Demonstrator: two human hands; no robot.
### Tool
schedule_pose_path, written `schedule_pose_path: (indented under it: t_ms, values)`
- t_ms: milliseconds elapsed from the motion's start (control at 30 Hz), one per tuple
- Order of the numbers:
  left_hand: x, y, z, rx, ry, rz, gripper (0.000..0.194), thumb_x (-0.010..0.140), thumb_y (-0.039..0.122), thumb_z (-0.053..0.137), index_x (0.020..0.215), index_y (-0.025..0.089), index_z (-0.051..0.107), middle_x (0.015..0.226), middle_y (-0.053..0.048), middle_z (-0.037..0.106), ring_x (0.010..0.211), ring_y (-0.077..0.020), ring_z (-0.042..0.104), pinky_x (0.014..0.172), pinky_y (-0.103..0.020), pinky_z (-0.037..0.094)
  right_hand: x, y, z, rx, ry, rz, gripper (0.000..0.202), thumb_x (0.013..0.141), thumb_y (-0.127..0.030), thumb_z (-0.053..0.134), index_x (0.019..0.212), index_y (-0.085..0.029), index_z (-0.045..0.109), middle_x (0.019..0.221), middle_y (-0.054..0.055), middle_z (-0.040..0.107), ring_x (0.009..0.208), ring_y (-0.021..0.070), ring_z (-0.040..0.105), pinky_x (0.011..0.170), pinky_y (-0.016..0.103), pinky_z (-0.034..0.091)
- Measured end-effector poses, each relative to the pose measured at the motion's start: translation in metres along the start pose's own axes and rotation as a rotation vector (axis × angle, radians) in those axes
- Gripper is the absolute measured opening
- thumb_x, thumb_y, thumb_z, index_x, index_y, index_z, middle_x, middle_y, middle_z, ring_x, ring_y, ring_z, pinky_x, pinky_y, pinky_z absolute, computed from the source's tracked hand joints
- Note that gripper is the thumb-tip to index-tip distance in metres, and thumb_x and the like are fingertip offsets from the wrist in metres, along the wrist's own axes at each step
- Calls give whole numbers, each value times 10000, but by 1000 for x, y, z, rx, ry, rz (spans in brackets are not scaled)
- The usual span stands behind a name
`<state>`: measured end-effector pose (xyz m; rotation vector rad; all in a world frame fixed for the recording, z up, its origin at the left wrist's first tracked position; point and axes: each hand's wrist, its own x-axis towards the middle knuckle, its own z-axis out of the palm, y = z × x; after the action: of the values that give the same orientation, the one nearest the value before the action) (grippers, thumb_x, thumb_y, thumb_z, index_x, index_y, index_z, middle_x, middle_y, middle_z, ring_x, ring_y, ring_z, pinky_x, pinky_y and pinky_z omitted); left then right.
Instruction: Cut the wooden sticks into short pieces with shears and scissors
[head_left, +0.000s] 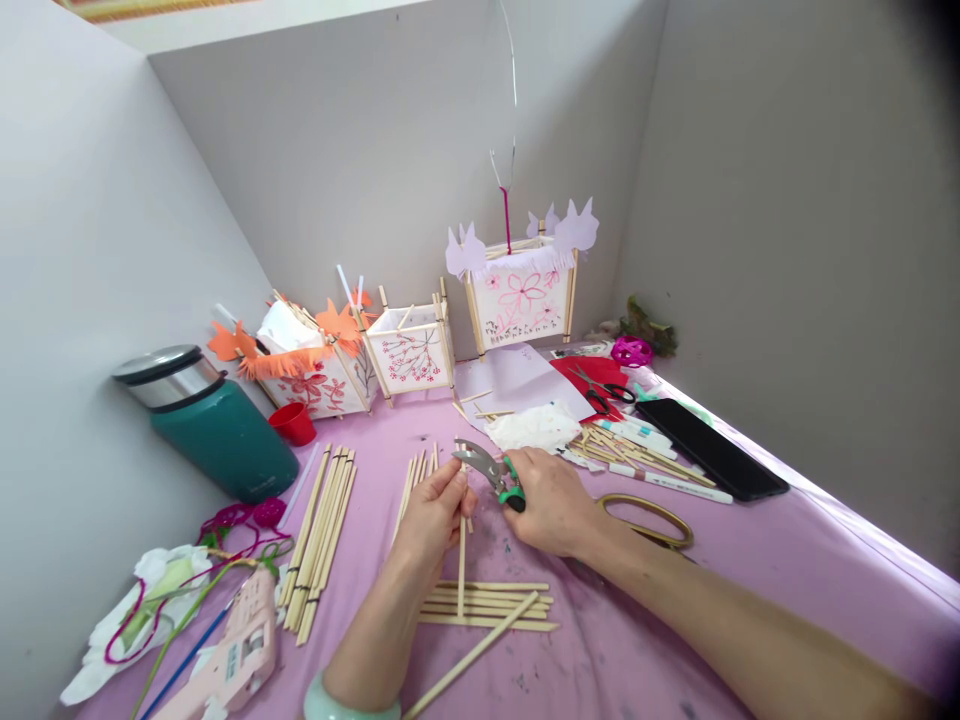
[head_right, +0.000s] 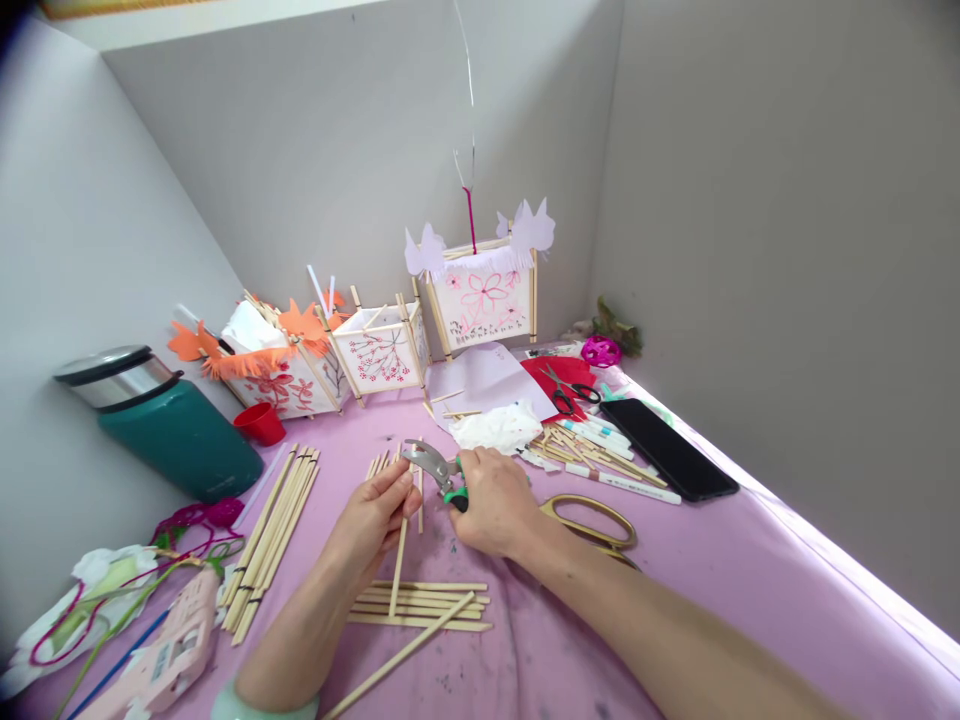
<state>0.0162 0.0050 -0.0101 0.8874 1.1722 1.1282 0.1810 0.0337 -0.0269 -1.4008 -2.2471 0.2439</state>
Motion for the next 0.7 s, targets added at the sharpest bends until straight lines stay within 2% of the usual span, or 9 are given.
schedule_pose_path:
  t_ms: [167, 400, 533, 700]
  values:
    - [0, 0, -1, 27, -25, -10, 459, 741, 419, 675, 1110, 164, 580, 514, 99, 410, 366, -17, 149, 360, -169, 59, 0, 2, 4, -3, 15, -17, 453, 678, -271, 617, 1112, -161, 544, 1042, 114, 590, 981, 261, 513, 861, 359, 383]
    - [0, 0, -4, 20, -54, -43, 435, 739, 426, 673, 1082, 179, 571, 519, 100, 416, 367, -21, 130, 352, -171, 48, 0, 4, 4, 1, 14, -28, 491, 678, -275, 615, 1145, -150, 529, 1055, 121, 577, 997, 269, 499, 878, 377, 375]
    - [0, 1, -5, -41, -142, -75, 417, 715, 417, 698, 1032, 179, 569, 516, 102, 415, 375, -24, 120, 346, -175, 45, -2, 1, 2, 8, 1, -38, 499, 673, -285, 619, 1146, -155, 524, 1046, 110, 579, 989, 261, 500, 871, 366, 380]
    - [-3, 1, 3, 52, -74, -25, 401, 721, 448, 673, 999, 174, 578, 499, 104, 403, 361, -22, 147, 351, -179, 41, -4, -3, 4, 8, 19, -22, 461, 678, -277, 610, 1118, -170, 519, 1031, 101, 571, 984, 257, 493, 871, 372, 372]
